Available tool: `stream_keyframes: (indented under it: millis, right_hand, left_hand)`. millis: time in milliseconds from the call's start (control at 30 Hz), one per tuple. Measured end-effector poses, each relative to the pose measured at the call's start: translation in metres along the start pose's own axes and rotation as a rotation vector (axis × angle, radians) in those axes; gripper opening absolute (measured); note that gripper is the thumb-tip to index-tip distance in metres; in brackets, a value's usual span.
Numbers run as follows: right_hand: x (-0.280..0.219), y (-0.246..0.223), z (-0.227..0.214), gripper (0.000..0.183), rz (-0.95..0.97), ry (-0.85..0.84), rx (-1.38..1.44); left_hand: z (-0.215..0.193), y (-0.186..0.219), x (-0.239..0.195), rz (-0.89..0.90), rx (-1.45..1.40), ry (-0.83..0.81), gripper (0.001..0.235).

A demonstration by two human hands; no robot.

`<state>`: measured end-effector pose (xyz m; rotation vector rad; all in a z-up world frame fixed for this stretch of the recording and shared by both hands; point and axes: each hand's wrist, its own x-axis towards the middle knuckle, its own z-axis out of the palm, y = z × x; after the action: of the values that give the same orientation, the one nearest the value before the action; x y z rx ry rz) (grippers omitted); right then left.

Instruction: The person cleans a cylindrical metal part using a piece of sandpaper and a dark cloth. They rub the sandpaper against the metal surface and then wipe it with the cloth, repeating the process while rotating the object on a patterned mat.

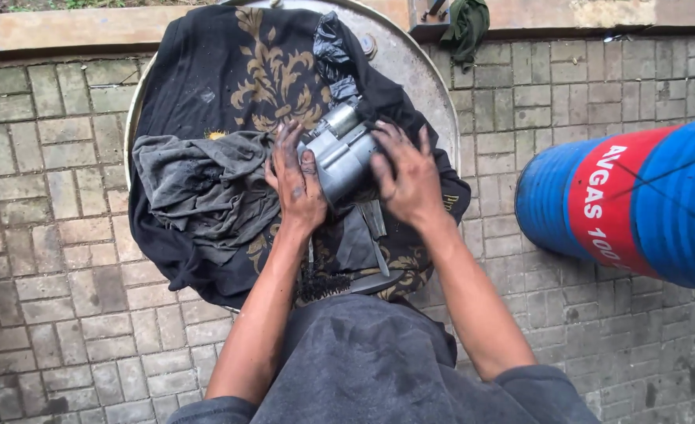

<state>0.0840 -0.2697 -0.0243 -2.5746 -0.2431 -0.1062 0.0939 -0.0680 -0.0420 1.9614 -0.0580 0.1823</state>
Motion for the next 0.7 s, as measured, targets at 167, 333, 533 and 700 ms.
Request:
stream_keyframes:
  millis: [167, 333, 533, 700]
  right_hand:
    - [-0.005, 0.005, 0.030, 0.043, -0.112, 0.115, 0.103]
    - [0.007, 0.043, 0.031, 0.038, -0.107, 0.157, 0.038]
    - [0.008, 0.013, 0.005, 0.036, -0.199, 0.109, -0.176]
    - [0.001, -0.027, 0.015, 0.049, -0.127, 0.143, -0.212]
  left_hand:
    - [0.000, 0.004, 0.000, -0.008, -0.021, 0.015, 0.042]
    - [0.001, 0.004, 0.002, 0.009, -0.019, 0.023, 0.040]
    - [-0.002, 0.010, 0.000, -0.012, -0.021, 0.007, 0.040]
    - [0.000, 0.007, 0.002, -0.003, -0.015, 0.033, 0.039]
